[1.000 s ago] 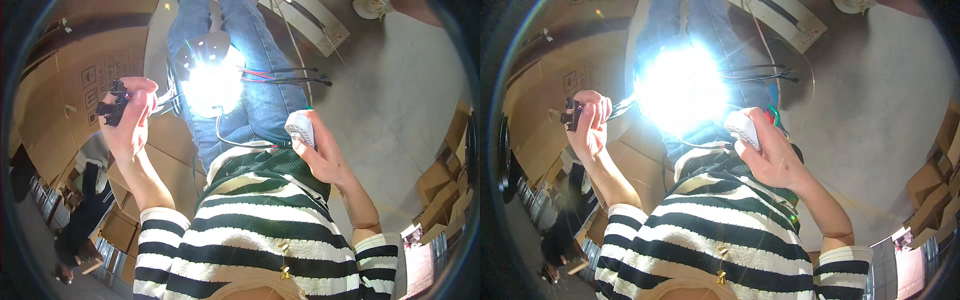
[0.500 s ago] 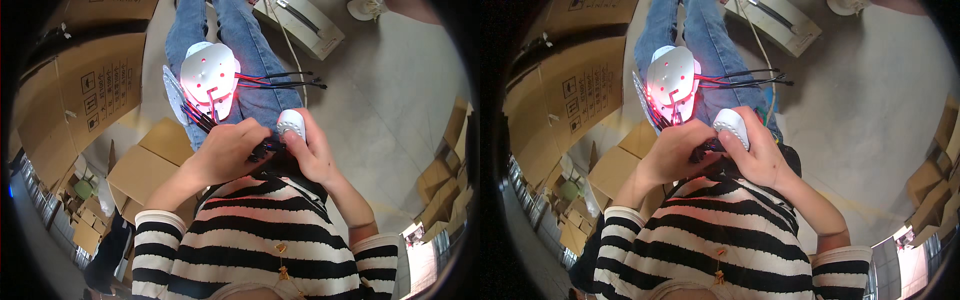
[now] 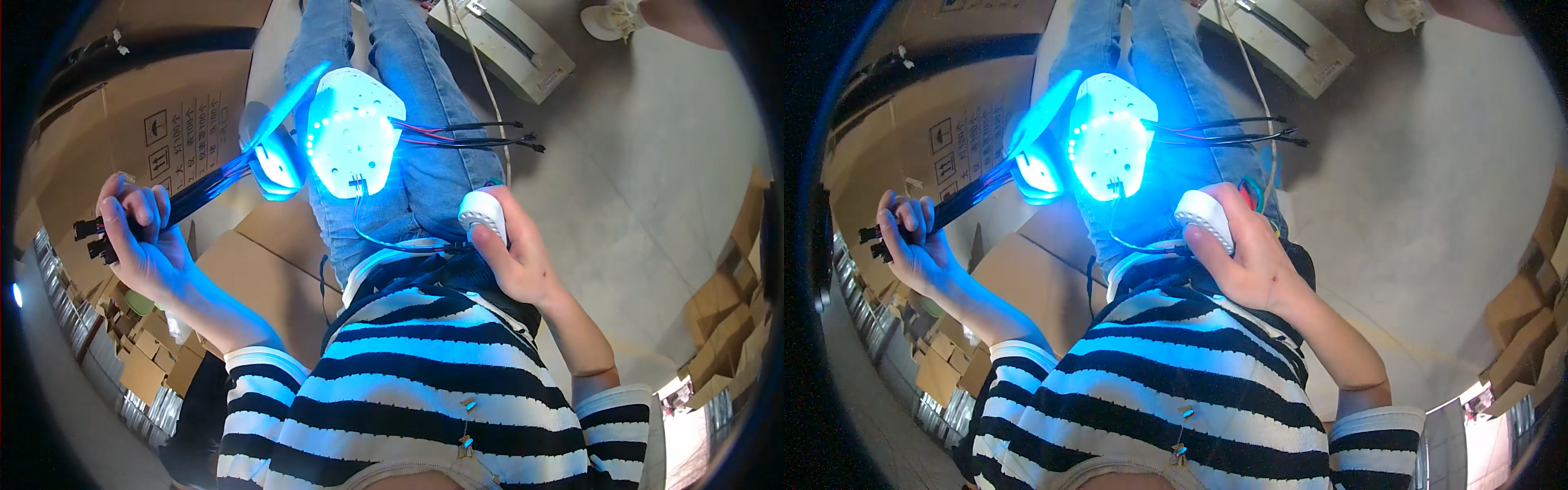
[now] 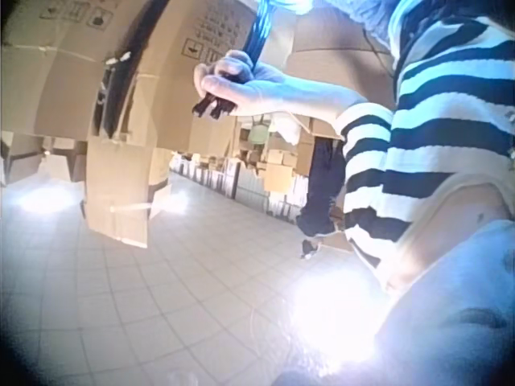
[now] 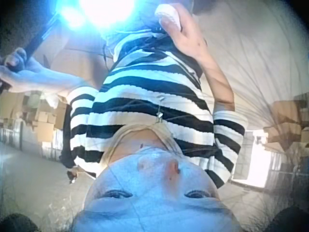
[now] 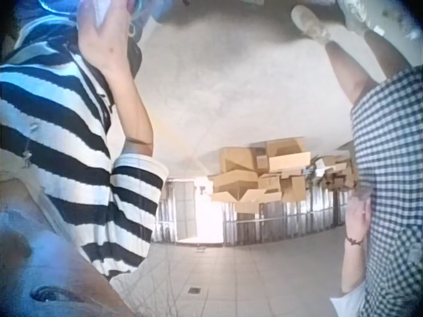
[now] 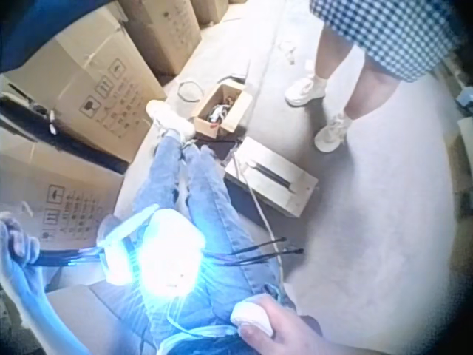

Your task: The person sits on the floor in a warehouse and tests a white electronic device with multiple wires. They connect the wires to a small white control unit and repeatedly press a button to activate the device, which lights up in various colors.

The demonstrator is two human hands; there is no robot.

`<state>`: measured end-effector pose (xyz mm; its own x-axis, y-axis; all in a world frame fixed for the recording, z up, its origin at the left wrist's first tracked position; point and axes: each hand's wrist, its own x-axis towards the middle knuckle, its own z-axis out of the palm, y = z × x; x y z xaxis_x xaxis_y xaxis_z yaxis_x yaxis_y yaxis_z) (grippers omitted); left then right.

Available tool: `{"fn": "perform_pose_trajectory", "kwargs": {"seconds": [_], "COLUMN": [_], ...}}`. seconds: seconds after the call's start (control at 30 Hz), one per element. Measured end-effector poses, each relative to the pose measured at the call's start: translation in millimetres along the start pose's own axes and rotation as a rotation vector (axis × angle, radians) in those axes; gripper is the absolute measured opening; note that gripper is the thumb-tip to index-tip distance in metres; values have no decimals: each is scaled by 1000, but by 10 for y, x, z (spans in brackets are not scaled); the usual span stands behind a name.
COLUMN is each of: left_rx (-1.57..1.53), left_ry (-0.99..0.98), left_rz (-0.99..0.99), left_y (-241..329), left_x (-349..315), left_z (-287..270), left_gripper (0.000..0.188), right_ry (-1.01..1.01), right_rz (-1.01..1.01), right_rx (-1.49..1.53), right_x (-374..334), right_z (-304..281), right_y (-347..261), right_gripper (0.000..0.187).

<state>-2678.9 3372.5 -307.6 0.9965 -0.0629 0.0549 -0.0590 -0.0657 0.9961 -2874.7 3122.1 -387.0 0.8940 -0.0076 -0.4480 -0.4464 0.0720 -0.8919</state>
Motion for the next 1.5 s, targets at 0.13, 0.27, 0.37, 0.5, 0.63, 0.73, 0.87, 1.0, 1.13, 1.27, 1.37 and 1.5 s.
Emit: {"fn": "perform_pose_trajectory", "kwargs": {"seconds": [0.13,0.27,0.37,0.5,0.63,0.73,0.87,1.0,1.13,1.27,1.37,1.5], "left_rx": [209,540,572,716,562,512,310,172,78,-21,-140,167], "left_ry": [-192,-995,-1204,-1506,-1390,-1064,-614,-477,-325,-202,-433,5], "left_rz": [-4,116,135,42,90,-29,-200,-162,29,44,-65,68], "left_y": [-47,-209,-385,-453,-438,-450,-374,-292,-437,-536,-468,-10], "left_x": [-191,-483,-768,-800,-664,-372,-24,98,77,62,186,412], "left_z": [110,831,1031,1128,1108,887,826,685,704,894,657,189], "left_gripper": [22,31,30,18,19,17,17,18,19,18,16,17], "right_ry": [-7,37,55,56,147,420,384,305,262,156,172,150], "right_rz": [-7,48,40,52,100,164,101,84,74,79,46,40], "right_rx": [-20,4,72,134,150,213,184,154,201,127,81,38], "right_x": [23,14,-4,-34,-114,-230,-290,-243,-206,-173,-214,-231], "right_z": [24,13,27,-24,-178,-511,-563,-545,-462,-392,-377,-413], "right_y": [-25,-15,-24,-4,-16,136,151,166,132,141,178,186], "right_gripper": [29,27,26,26,25,24,24,22,19,21,21,22]}}
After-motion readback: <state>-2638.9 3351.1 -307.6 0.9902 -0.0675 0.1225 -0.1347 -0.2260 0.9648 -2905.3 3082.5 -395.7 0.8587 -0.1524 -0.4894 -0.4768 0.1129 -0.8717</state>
